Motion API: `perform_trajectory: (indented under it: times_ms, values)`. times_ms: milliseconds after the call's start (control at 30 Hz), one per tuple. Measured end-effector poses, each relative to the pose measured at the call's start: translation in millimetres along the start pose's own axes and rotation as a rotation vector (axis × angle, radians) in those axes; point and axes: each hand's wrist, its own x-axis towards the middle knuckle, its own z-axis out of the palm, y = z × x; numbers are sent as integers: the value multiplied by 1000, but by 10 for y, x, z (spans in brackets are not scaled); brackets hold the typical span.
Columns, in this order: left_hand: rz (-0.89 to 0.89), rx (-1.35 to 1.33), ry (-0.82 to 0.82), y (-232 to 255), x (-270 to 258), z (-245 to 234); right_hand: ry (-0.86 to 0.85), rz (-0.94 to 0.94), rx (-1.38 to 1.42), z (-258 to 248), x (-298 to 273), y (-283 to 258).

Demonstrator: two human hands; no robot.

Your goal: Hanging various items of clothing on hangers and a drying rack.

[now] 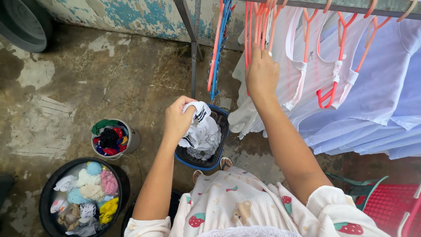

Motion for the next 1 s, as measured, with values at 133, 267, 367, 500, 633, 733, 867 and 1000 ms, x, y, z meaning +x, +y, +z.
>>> perform_trajectory:
  times_ms: [133, 267, 367, 500, 633, 733, 867, 1000]
  values:
    - [-73, -28, -15, -12, -22, -1, 29, 37, 117, -70, 23, -22]
    - [-50, -52, -19, -145, -35, -4, -32, 82, 162, -108, 53, -74]
    - [-50, -82, -20, -217, -44, -24, 124, -30, 174, 27, 124, -44]
    - [-48, -74, -12, -220, -85, -97, 149, -9, 105, 183, 310, -10]
    - [-87, -90, -10, -237, -114, -190, 108, 63, 236, 246, 377, -23]
    - [-131, -103, -15, -275, -117, -231, -192, 314, 417, 159, 467, -177]
    - [-131, -146, -25, -358, -73, -240, 117, -39, 479, 506, 417, -347]
    - [-137, -138, -20, -335, -93, -269, 74, 22, 571, 690, 431, -777]
